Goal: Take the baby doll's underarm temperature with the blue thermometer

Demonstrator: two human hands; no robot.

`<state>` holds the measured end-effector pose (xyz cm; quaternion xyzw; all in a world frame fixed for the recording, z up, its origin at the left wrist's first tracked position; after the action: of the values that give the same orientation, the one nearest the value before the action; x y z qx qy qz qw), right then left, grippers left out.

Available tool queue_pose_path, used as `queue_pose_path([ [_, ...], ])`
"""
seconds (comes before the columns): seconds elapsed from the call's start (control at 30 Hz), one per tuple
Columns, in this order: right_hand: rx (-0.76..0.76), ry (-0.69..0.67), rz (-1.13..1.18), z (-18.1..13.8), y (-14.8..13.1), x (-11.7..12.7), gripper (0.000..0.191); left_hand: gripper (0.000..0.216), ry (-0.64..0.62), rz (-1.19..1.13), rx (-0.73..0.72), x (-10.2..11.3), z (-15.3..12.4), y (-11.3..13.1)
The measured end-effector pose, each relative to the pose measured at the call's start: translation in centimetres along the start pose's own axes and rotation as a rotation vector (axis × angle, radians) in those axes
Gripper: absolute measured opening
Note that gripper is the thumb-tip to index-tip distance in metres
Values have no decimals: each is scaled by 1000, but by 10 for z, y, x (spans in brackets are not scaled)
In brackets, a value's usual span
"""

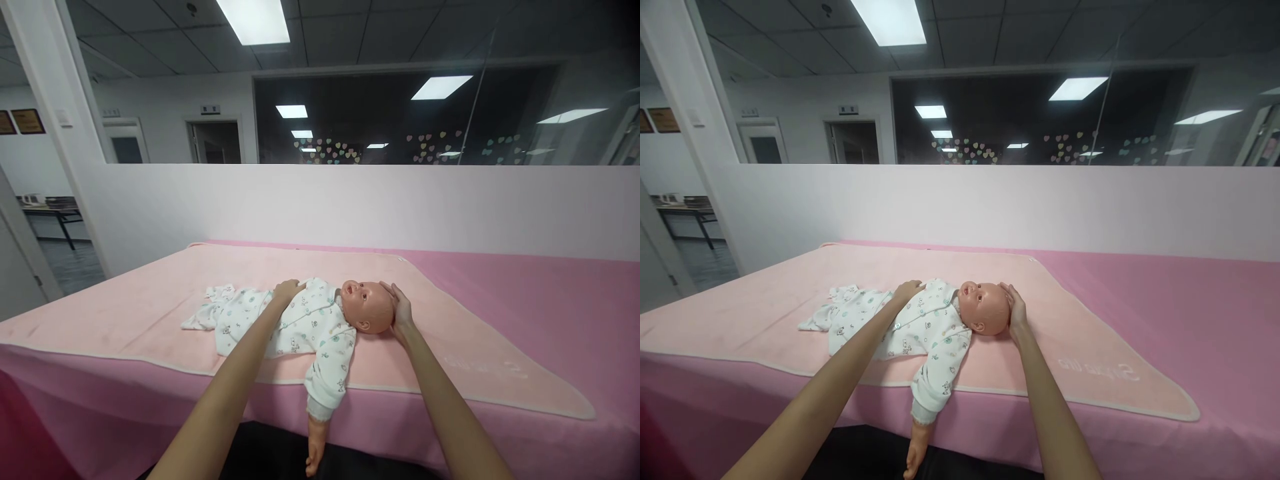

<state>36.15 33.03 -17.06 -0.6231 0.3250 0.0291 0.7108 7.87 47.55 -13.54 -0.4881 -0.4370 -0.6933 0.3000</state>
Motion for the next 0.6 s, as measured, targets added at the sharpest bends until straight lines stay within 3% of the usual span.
queue_pose_path([
  [0.23,-59,-36,-12,-15,0,-16,26,49,40,-84,11,5,-3,1],
  [0.4,-139,-73,17,-28,1,-27,32,40,146,-218,-30,22,-14,10],
  [0.53,-148,-108,33,-31,1,-34,36,41,335,-536,-222,54,-33,36],
  [0.6,-99,-94,22,-26,-1,-32,37,43,338,-676,-367,65,-47,57],
])
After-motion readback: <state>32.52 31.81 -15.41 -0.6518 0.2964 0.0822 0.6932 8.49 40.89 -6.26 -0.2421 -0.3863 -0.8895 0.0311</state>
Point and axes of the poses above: each hand's wrist, its own z-axis towards the middle knuckle, its own x-axis out of the back of the hand, y = z × x, the point moved 10 cm from there along z, towards the middle knuckle, and after that the axes turned 6 degrees about -x, right-handed, at the moved point
